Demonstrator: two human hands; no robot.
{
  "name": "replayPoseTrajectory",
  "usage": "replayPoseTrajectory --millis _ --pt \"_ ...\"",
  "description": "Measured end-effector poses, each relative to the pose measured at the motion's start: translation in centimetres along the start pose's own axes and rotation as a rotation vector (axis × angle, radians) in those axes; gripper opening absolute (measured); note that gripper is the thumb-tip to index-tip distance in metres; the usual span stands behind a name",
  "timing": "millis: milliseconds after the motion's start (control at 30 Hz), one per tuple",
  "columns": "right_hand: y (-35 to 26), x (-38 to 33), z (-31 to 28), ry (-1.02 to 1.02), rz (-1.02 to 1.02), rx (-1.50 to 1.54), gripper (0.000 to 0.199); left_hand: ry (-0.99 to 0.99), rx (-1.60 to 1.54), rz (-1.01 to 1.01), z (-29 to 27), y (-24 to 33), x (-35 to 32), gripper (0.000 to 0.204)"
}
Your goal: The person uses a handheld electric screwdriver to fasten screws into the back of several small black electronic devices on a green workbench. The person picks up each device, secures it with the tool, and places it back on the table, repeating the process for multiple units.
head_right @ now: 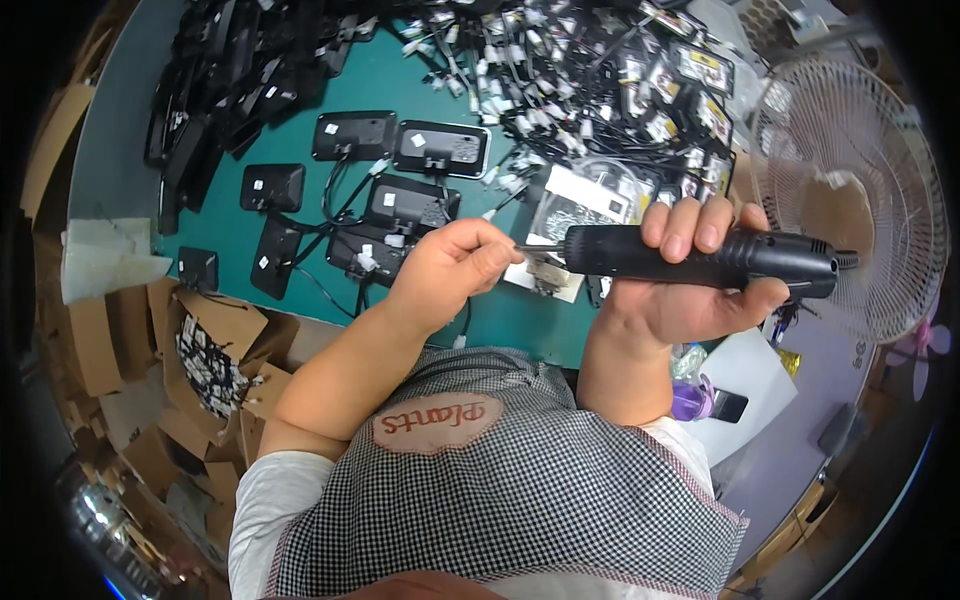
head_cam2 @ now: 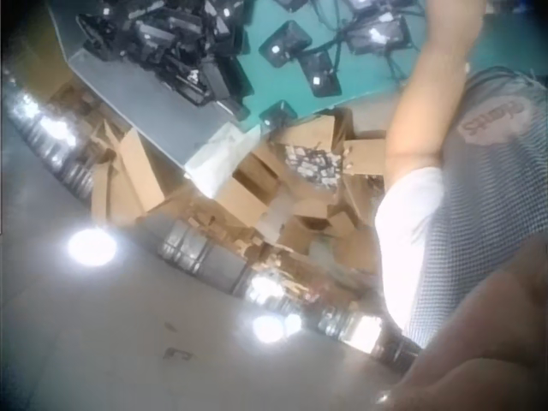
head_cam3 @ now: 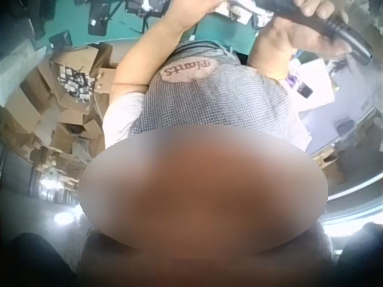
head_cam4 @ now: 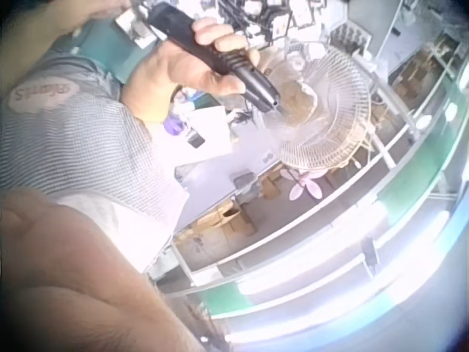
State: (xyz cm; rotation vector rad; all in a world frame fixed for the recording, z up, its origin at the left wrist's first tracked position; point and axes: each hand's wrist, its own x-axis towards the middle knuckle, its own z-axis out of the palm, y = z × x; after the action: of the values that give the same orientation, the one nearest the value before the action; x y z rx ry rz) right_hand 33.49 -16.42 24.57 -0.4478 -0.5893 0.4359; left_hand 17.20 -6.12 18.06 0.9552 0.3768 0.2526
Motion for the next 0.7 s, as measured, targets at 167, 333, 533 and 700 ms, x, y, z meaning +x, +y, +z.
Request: replayPoseTrajectory --millis 167,333,533,700 --pt "6.0 0.2 2.4 -0.029 0.108 0.05 0.053 0.132 -0.005 0.112 -4.8 1.3 -2.7 0.019" --pt "11.9 0.0 4.9 -0.07 0.244 0.105 0.054 0.272 0.054 0.185 -8.9 2.3 -4.5 0.02" --pt "18.8 -0.2 7.7 -0.099 0.392 0.199 0.055 0.323 0.147 0.213 -13.9 4.6 -7.0 0.018" --pt "24.1 -0.4 9.4 -0.066 0.454 0.134 0.055 0.515 0.199 0.132 -18.6 6.3 -8.6 0.02"
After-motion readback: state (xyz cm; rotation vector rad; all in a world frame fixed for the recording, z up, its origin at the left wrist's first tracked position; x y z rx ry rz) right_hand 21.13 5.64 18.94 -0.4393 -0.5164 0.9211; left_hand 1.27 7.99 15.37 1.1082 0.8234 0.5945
